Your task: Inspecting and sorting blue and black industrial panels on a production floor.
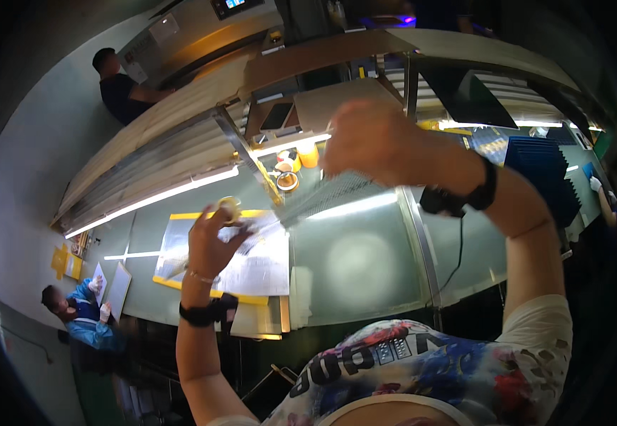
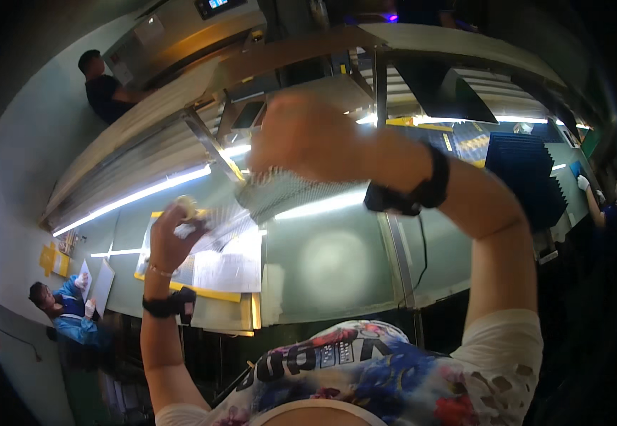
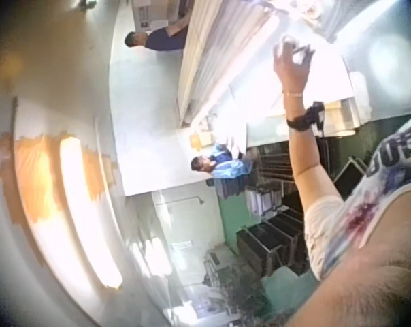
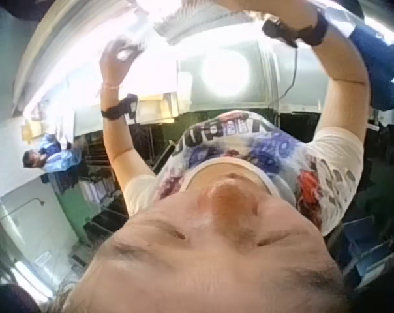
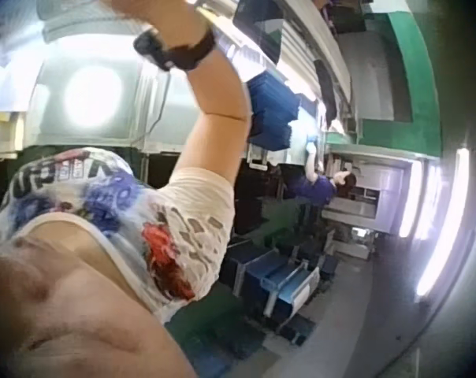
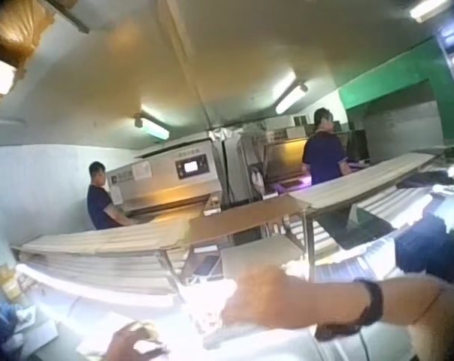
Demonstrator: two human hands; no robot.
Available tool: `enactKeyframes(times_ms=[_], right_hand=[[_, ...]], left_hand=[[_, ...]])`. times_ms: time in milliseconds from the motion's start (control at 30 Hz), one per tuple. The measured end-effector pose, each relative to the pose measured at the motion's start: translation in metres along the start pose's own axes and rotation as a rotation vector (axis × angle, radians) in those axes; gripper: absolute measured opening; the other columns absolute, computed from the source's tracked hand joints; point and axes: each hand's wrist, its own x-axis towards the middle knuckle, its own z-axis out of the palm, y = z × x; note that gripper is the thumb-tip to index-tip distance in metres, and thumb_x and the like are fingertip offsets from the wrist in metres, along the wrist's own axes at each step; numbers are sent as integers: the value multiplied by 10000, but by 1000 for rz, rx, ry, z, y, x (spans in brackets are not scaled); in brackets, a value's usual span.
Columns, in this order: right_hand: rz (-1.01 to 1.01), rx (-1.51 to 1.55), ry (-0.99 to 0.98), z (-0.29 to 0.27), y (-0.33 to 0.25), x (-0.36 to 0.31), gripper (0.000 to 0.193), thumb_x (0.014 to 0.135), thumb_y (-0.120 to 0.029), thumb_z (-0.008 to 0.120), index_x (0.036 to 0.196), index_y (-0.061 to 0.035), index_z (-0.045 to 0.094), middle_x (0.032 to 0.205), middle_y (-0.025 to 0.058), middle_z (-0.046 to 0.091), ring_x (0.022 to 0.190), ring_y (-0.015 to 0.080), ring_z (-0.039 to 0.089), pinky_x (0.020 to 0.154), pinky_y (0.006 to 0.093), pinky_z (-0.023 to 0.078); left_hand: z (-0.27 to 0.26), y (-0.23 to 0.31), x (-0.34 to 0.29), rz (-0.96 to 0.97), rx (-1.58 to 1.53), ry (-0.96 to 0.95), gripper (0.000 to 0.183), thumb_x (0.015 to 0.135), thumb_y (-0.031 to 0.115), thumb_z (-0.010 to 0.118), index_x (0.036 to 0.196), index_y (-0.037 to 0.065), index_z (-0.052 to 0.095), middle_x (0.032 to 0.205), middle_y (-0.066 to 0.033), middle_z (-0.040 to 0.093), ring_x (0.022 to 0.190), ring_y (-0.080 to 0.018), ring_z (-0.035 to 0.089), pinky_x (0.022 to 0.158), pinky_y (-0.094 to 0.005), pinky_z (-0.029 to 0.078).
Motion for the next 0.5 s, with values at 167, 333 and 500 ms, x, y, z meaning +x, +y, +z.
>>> enactKeyframes(times_ms=[167,333,500], right_hand=[[42,-275,43,-50,11,21,204,721,-35,592,917,-91,605,901,54,614,873,218,568,801,352,423],[262,-255,270,-64,-6,10,322,746,7,590,1064,-40,570,1064,103,591,998,252,542,869,342,403],[563,342,-157,27,-62,-77,461,736,-89,632,1176,-60,498,1137,110,532,1000,275,526,885,351,403]], left_hand=[[8,22,15,-109,-108,-11,208,756,169,666,862,11,581,693,-136,640,618,-274,634,524,-309,460],[-29,-16,-9,-564,-836,399,204,841,129,588,956,-37,560,867,-96,634,711,-132,611,582,-237,522],[-10,-90,-110,-835,-783,879,274,831,163,606,973,-59,533,858,-110,616,677,-160,622,590,-264,555]])
